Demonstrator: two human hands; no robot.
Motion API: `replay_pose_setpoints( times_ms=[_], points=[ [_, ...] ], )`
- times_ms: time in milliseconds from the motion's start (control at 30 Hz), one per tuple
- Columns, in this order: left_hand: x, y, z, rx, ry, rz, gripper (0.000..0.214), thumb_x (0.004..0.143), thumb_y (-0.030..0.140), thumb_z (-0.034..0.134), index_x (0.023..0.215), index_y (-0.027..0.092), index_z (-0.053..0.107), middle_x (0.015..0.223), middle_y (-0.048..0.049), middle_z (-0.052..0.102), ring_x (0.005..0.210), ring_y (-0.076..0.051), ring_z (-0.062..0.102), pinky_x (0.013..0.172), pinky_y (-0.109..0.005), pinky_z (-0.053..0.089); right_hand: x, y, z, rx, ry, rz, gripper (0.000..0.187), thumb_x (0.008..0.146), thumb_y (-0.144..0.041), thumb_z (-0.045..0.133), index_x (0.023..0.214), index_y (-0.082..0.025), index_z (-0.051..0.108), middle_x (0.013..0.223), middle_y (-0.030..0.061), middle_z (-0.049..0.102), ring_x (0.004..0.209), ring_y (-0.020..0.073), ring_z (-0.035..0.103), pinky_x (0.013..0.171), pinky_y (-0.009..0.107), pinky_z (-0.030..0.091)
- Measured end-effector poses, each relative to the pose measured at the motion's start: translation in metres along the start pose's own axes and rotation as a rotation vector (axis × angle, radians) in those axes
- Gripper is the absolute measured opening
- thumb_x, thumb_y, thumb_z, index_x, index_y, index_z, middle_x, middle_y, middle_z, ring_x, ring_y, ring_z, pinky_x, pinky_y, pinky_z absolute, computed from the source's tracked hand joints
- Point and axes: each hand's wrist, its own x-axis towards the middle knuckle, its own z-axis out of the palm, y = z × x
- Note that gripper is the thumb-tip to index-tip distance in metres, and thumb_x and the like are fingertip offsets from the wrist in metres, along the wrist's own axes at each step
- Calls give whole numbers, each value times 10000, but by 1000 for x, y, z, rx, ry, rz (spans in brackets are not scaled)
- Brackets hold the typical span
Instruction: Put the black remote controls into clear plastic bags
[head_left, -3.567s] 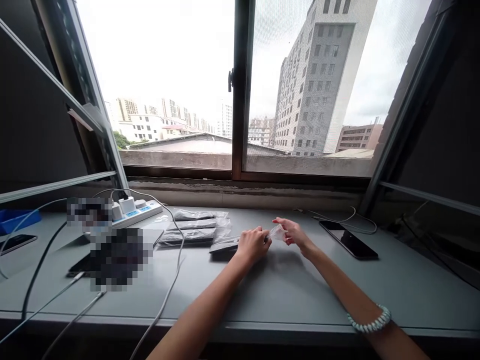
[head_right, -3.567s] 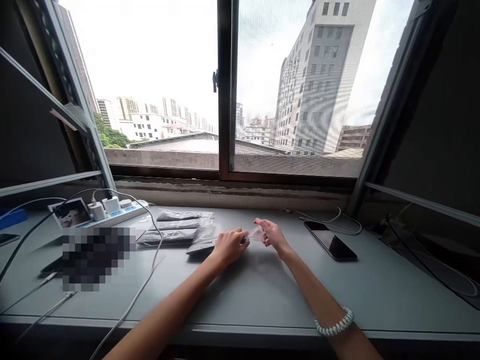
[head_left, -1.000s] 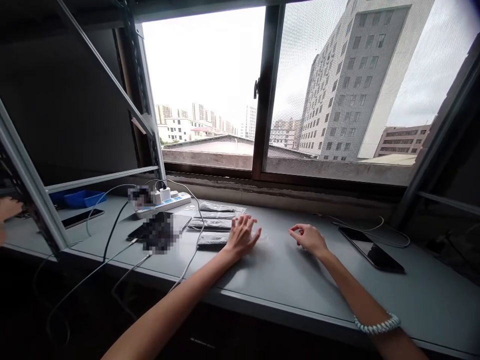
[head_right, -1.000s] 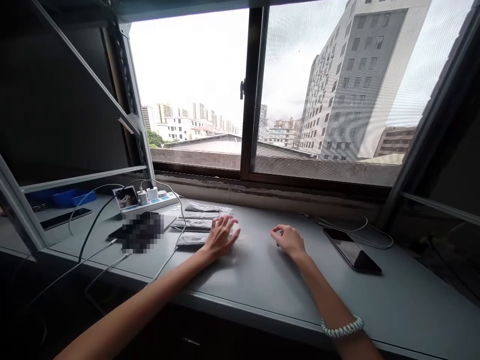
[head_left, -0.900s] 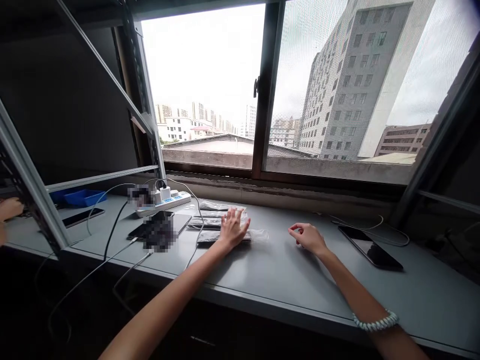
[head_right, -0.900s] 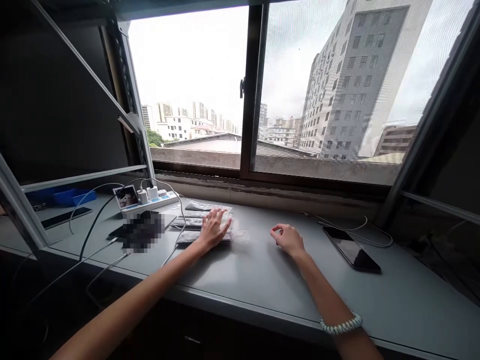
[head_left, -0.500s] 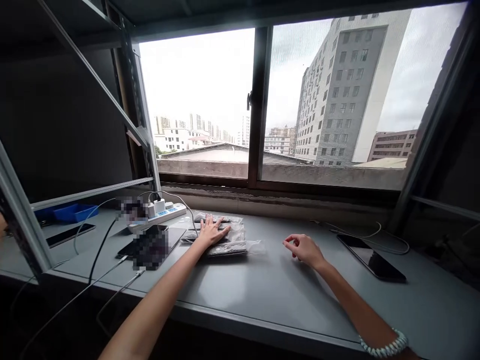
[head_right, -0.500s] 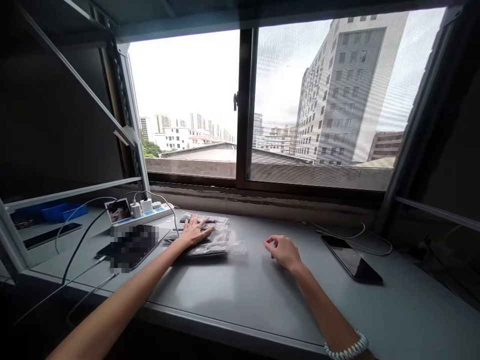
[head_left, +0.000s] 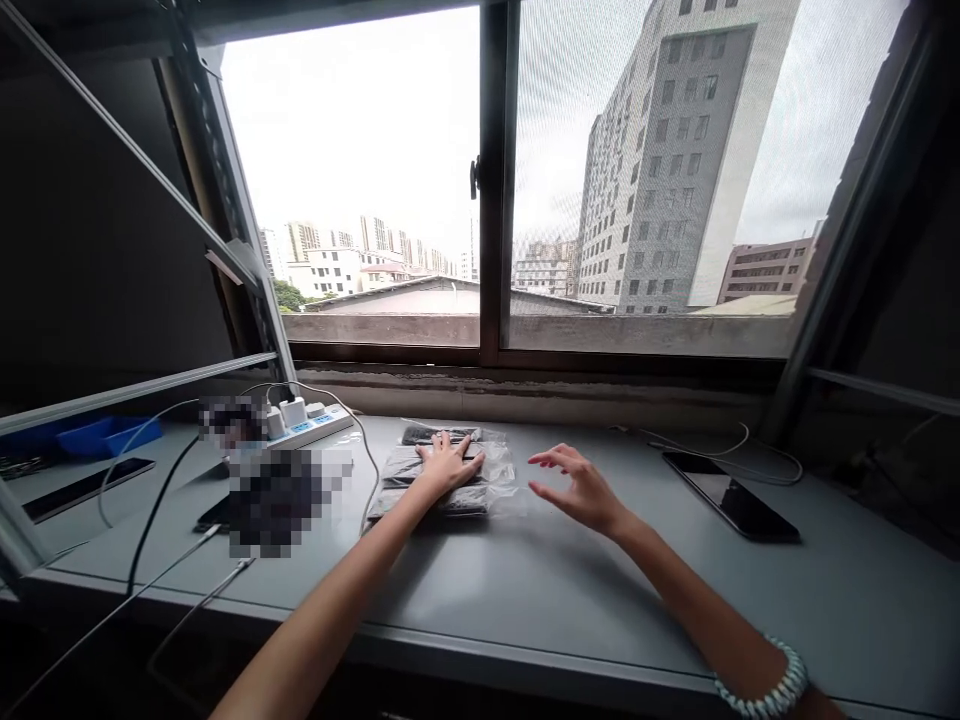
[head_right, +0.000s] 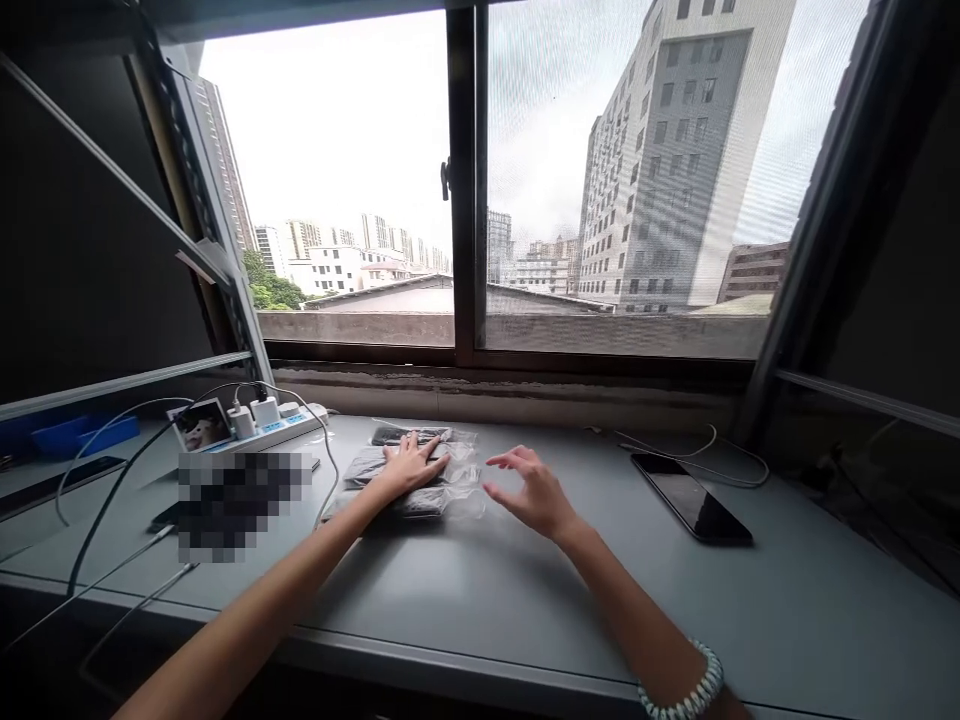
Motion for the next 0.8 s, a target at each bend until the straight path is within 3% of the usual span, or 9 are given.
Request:
replay_pose_setpoints(
  times_ms=[167,333,467,567,667,800],
  points=[
    [4,37,6,-28,13,98,674,815,655,224,1379,298,311,1460,-144,234,1325,-402,163,970,-647,128,-2,-2,5,101,-154,-170,329,731,-470,618,984,-270,682,1011,51,626,979,198,555,868,325,424],
    [5,84,15,-53,33,174,688,820,655,218,1376,264,320,1447,-154,257,1320,-397,166,972,-646,138,-3,5,5,112,-214,-77,383,661,-514,662,925,-239,699,910,42,672,789,176,601,702,287,467],
    [2,107,16,-121,93,247,588,861,576,215,1298,255,441,1372,-138,379,1268,-343,295,971,-609,214,-3,10,2,123,-282,-4,381,586,-501,714,839,-217,690,847,23,684,747,164,596,617,248,451],
    [1,102,11,-187,130,236,555,884,513,188,1176,218,557,1278,-131,474,1189,-293,398,960,-542,294,-2,10,-2,135,-319,49,378,580,-489,716,825,-204,677,827,19,677,714,150,583,598,238,443],
    [4,83,6,-200,152,199,555,869,524,232,1169,198,567,1254,-132,498,1178,-294,417,960,-495,321,-1,9,-6,106,-340,81,361,584,-479,708,818,-206,676,808,19,669,697,147,575,594,241,437],
    [15,53,5,-187,160,160,581,855,560,259,1291,232,459,1423,-95,331,1332,-320,190,1031,-508,215,0,11,-11,25,-295,121,314,576,-442,713,797,-222,679,789,11,661,733,156,581,614,244,424]
  ],
)
